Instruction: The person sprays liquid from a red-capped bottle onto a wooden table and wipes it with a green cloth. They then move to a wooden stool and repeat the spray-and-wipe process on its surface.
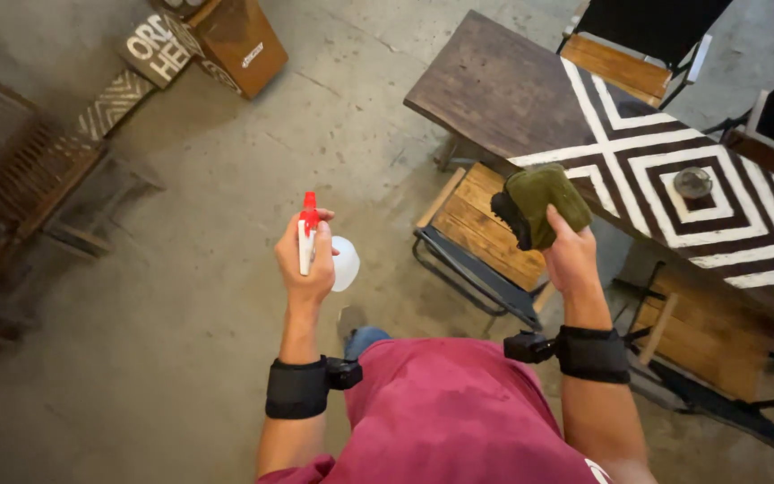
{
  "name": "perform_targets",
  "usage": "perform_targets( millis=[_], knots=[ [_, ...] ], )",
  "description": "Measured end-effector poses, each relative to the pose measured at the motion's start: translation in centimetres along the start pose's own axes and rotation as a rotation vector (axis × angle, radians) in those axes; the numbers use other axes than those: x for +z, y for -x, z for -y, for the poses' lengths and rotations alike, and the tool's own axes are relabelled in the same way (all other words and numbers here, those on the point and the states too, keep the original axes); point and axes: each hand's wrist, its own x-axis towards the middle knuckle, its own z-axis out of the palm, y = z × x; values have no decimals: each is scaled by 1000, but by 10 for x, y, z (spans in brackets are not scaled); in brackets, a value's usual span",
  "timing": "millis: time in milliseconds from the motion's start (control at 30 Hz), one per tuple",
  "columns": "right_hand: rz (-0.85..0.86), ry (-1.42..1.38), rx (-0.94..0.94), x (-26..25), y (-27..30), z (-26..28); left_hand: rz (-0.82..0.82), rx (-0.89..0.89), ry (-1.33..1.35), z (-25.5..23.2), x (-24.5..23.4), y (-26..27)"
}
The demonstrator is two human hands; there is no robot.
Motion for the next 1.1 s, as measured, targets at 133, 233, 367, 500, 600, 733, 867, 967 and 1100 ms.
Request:
perform_targets(
  millis=[133, 233, 367, 500, 600, 733, 867, 967, 1100],
  knots=[
    [-28, 0, -23, 57, -2, -32, 57, 47, -81, 8, -44, -44],
    [-72, -42, -43, 92, 5, -51, 132, 87, -99, 11, -84, -66],
    [-80, -49, -143, 129, 2, -61, 172, 96, -108, 10, -128, -107],
    [-189, -2, -107, 146, 11, -76, 138, 59, -91, 17, -160, -128],
    [-225, 55, -121, 156, 3, -76, 112, -13, -76, 37, -173, -149],
    [-224, 47, -129, 176, -15, -72, 106, 29, -63, 37, -172, -184],
    [-221, 17, -154, 191, -49, -79, 113, -18, -17, 40, -171, -219],
    [-208, -15, -182, 187, -89, -89, 109, -14, -18, 50, -161, -249],
    [-193, -55, -204, 212, -130, -74, 101, 29, -49, 61, -148, -295]
  ],
)
